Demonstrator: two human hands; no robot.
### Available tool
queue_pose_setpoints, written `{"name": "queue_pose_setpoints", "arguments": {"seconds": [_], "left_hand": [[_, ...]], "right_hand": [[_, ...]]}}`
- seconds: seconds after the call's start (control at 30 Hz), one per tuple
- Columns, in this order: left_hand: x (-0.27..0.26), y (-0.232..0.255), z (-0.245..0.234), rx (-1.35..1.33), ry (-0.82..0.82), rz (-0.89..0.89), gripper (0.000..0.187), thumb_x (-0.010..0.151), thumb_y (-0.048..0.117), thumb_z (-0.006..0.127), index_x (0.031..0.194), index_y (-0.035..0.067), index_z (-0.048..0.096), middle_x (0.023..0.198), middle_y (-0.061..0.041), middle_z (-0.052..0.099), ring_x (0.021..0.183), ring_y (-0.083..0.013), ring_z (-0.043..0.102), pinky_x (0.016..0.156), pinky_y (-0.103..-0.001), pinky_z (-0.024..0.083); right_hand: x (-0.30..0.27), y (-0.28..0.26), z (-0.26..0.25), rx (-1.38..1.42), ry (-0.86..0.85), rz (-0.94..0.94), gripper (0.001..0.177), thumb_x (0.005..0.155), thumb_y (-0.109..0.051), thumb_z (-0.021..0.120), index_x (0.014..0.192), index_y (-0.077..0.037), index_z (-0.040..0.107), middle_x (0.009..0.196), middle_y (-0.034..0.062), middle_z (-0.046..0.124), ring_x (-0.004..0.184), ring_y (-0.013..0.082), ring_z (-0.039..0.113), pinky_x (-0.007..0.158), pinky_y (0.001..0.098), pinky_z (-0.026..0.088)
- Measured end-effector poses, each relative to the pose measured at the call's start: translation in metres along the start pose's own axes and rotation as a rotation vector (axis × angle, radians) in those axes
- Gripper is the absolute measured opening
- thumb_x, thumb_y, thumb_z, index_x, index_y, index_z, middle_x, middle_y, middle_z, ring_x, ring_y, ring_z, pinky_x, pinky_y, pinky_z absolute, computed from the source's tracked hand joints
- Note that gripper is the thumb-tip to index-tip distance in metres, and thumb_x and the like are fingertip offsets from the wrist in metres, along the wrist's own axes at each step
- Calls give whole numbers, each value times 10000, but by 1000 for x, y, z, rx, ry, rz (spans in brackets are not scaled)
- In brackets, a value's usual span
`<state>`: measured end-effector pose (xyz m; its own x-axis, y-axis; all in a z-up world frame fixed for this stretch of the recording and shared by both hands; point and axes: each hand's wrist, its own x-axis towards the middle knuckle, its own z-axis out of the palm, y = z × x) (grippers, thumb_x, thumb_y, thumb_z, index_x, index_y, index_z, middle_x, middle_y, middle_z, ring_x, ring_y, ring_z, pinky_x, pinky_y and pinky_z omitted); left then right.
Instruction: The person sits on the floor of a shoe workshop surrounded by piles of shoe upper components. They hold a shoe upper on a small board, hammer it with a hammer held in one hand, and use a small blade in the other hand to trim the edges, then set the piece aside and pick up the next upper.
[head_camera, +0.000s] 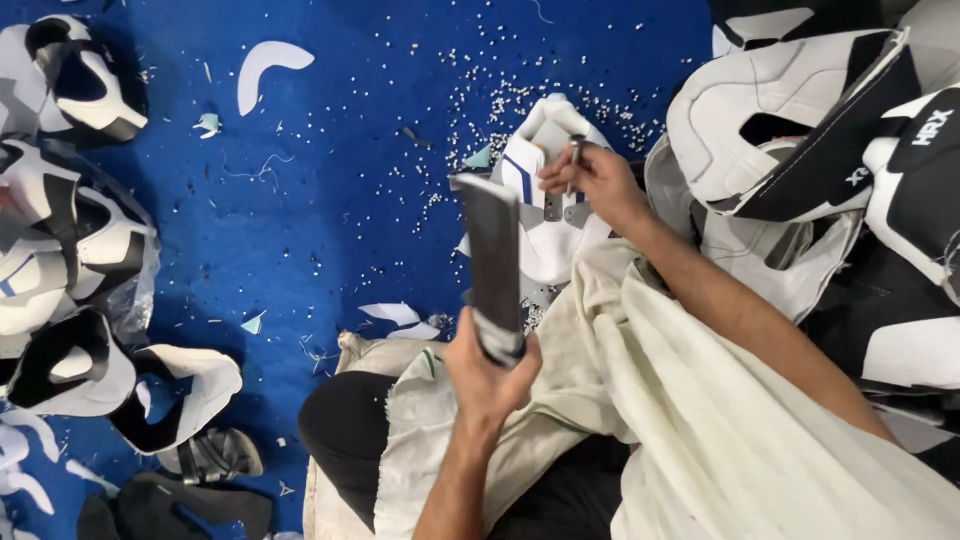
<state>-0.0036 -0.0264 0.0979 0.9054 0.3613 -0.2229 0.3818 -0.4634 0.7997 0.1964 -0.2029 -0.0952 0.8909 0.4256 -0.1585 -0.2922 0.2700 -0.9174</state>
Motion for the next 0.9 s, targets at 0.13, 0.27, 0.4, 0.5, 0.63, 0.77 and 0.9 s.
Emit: {"name": "queue_pose_setpoints", "arguments": {"seconds": [0.13, 0.27, 0.4, 0.5, 0.63, 0.77, 0.9], "left_hand": [[4, -8, 2, -140, 133, 289, 393, 657, 185, 821, 926, 24, 585, 751, -104, 648, 595, -276, 642, 608, -364, 530], [23, -81, 53, -96, 195, 498, 282, 684, 137, 791, 825, 64, 558, 753, -124, 609, 654, -325, 602, 667, -382, 528], [17, -69, 49, 179, -147, -17, 421, 673, 234, 862, 939, 31, 606, 778, -161, 699, 704, -354, 690, 662, -413, 541], [2, -25, 19, 90, -13, 21, 396, 668, 203, 843, 914, 21, 593, 782, -169, 695, 710, -344, 712, 639, -390, 565], [18, 4, 11, -162, 169, 322, 388, 694, 166, 801, 983, 8, 595, 771, -130, 674, 628, -295, 685, 636, -366, 565], [43, -66, 53, -131, 193, 534, 265, 754, 121, 802, 889, 56, 583, 771, -145, 628, 659, -324, 639, 659, -372, 551], [33, -68, 52, 178, -116, -9, 403, 670, 212, 876, 927, 24, 629, 742, -148, 697, 687, -334, 695, 633, -395, 536]], "right_hand": [[-1, 0, 4, -293, 7, 23, 103, 993, 34, 551, 1030, 28, 647, 1124, 113, 758, 1050, 185, 750, 908, 300, 599], [-23, -25, 23, -674, -75, -323, 254, 944, 62, 591, 1185, 55, 671, 1103, 132, 753, 996, 198, 739, 806, 299, 597], [-11, 18, -3, -745, 27, -160, 305, 868, 86, 603, 1153, 32, 698, 981, 113, 753, 876, 210, 718, 751, 313, 581], [-1, 28, -7, -453, 190, -92, 64, 1071, 21, 589, 1091, 41, 647, 942, 90, 727, 898, 175, 694, 791, 296, 579], [7, -5, 1, -287, 43, -9, 127, 1009, 38, 546, 1078, 32, 653, 1051, 72, 776, 1008, 165, 769, 864, 285, 612], [-12, -36, 21, -674, -107, -422, 240, 969, 43, 560, 1193, 69, 643, 1108, 140, 750, 1050, 206, 732, 866, 310, 597], [4, 4, -3, -774, 49, -294, 259, 911, 33, 622, 1149, 27, 724, 1025, 147, 759, 885, 206, 730, 754, 305, 585]]}}
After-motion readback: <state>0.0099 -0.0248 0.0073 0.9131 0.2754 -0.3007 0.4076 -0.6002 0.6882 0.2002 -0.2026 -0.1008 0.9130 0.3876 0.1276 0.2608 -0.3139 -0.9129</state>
